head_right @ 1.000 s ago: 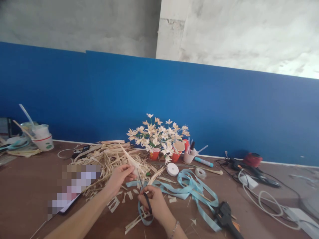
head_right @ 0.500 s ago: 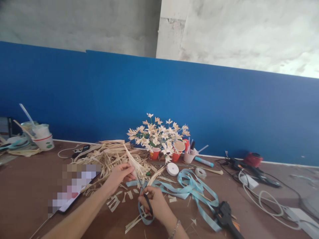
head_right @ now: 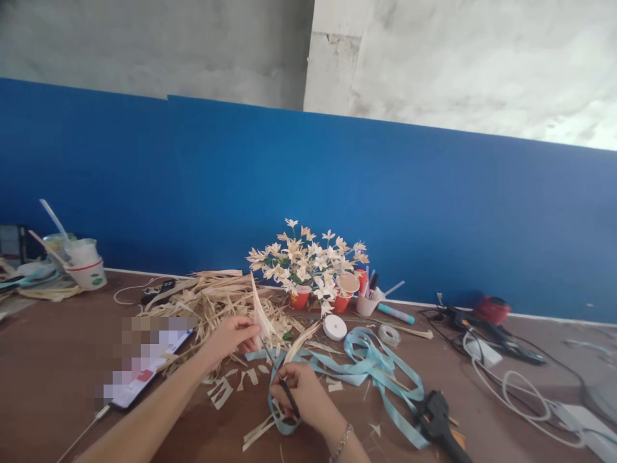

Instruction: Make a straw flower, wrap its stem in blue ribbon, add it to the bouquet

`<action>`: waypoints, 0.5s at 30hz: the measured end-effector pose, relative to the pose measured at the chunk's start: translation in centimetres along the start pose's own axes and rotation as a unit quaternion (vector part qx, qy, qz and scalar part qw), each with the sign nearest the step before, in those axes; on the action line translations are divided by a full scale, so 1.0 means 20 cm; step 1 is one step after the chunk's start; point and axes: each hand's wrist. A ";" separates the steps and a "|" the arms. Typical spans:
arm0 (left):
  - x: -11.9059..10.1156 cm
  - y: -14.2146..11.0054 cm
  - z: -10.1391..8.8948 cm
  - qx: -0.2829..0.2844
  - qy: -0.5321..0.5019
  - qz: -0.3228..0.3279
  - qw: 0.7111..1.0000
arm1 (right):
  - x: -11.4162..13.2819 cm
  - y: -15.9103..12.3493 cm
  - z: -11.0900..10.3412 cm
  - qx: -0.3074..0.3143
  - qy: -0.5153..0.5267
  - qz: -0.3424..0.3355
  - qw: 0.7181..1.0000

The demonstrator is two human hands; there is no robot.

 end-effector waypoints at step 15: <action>0.04 0.02 -0.04 0.015 0.095 0.013 0.995 | -0.05 0.00 -0.02 0.028 -0.004 0.020 0.999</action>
Point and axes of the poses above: each hand's wrist, its own y-axis towards the middle knuckle, its own z-axis out of the palm, x = y × z, and after that the axes turned 7 degrees about x, right-handed
